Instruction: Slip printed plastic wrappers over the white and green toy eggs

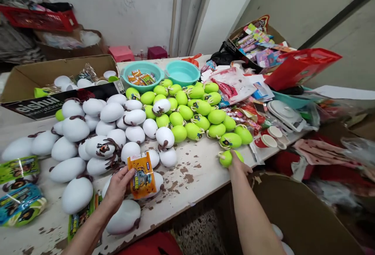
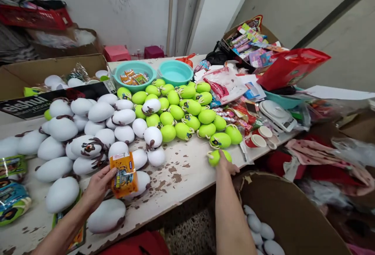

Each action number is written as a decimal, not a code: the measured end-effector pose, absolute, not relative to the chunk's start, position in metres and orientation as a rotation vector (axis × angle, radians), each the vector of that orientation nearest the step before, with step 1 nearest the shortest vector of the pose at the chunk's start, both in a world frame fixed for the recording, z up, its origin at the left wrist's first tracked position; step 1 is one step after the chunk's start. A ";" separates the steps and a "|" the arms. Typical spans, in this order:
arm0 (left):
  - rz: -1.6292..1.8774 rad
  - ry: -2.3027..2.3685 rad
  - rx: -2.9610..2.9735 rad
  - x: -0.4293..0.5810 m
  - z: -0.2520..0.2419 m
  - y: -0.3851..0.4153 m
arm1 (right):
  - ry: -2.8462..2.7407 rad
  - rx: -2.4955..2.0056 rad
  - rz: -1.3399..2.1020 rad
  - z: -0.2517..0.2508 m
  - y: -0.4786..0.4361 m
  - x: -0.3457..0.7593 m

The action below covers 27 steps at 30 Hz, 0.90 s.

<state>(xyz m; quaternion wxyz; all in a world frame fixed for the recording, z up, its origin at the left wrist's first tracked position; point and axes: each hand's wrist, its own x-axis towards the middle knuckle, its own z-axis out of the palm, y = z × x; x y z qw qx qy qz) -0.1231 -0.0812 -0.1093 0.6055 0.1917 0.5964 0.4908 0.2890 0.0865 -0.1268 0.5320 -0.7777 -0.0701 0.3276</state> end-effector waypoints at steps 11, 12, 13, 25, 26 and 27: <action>0.858 1.097 0.585 -0.130 -0.088 -0.071 | 0.036 -1.013 2.134 -0.131 -0.068 0.132; 0.813 1.074 0.603 -0.133 -0.085 -0.071 | 0.007 -0.999 2.213 -0.134 -0.072 0.121; 0.783 1.048 0.608 -0.138 -0.081 -0.071 | -0.039 -0.986 2.285 -0.136 -0.076 0.111; 0.456 1.059 0.735 -0.220 -0.060 -0.095 | -0.393 -0.921 2.760 -0.112 -0.108 0.019; 0.436 1.066 0.783 -0.223 -0.057 -0.098 | -0.415 -0.899 2.782 -0.111 -0.112 0.011; 0.429 1.066 0.847 -0.226 -0.054 -0.102 | -0.419 -0.872 2.804 -0.111 -0.116 0.004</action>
